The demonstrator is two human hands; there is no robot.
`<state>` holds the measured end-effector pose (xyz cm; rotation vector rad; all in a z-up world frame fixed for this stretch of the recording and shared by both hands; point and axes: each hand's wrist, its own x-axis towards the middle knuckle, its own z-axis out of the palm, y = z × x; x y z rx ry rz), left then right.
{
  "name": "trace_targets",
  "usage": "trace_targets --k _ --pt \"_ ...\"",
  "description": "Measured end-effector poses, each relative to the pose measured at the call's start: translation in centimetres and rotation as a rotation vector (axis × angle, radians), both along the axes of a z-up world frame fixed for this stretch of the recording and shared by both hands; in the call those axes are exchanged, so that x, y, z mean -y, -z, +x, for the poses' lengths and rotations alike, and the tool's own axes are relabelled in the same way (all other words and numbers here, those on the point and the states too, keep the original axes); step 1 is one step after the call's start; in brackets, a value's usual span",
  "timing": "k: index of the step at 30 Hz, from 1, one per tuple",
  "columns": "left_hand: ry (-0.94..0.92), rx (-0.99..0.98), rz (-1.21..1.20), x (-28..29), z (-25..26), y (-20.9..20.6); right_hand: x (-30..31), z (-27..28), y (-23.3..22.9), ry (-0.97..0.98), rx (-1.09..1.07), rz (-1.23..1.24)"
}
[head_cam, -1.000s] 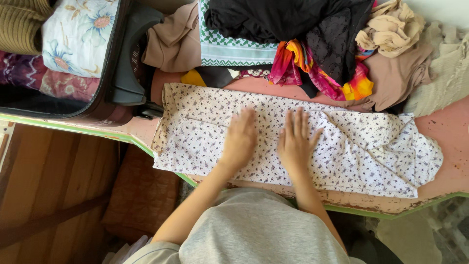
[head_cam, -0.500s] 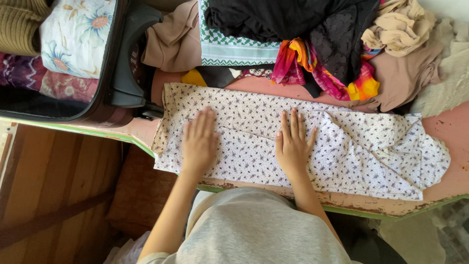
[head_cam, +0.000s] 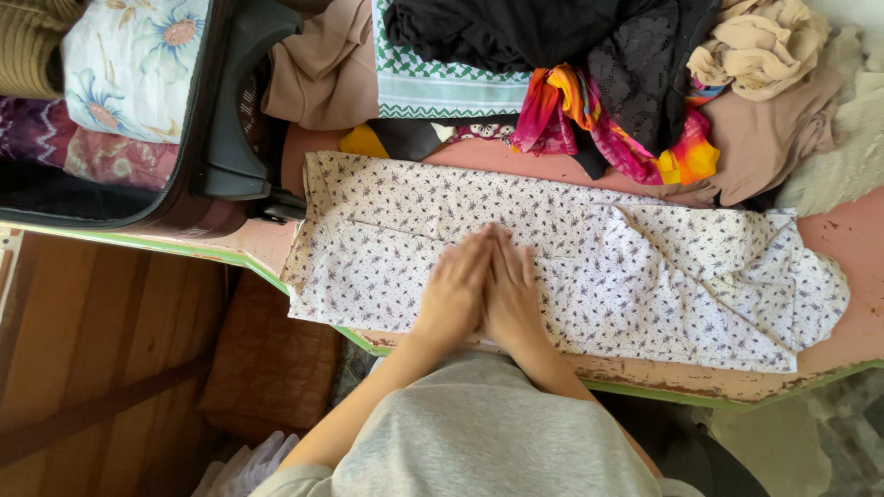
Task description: The person folds a shirt on a flat surface and then places the folded shirt into an open suitcase next to other clothes.
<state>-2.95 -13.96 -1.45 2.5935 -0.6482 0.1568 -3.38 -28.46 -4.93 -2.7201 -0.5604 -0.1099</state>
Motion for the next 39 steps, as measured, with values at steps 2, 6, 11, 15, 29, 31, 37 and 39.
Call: trace_targets --k 2,6,11,15,29,31,37,39 --pt "-0.005 -0.031 -0.016 0.2 -0.1 -0.2 0.7 -0.4 -0.5 0.016 -0.014 -0.041" --pt "-0.058 -0.054 0.153 -2.4 0.8 -0.9 2.1 -0.2 -1.2 0.085 -0.080 -0.194" --pt "-0.339 -0.253 0.329 -11.0 1.7 -2.1 5.2 -0.6 -2.0 0.258 -0.001 -0.108" --pt "-0.425 -0.076 0.180 -13.5 1.2 -1.9 5.0 -0.9 -1.7 0.299 0.038 -0.098" --pt "-0.025 -0.027 0.086 0.8 6.4 0.4 0.6 4.2 -1.8 0.173 0.103 -0.024" --pt "-0.050 -0.052 0.139 -0.1 6.8 -0.1 0.6 4.0 -1.8 0.174 0.105 -0.037" --pt "-0.335 -0.108 0.263 -9.3 8.0 -0.3 0.6 4.0 -1.3 0.189 0.123 -0.052" --pt "-0.377 -0.056 0.208 -12.6 8.0 -0.2 0.6 4.0 -1.1 0.190 0.118 -0.060"
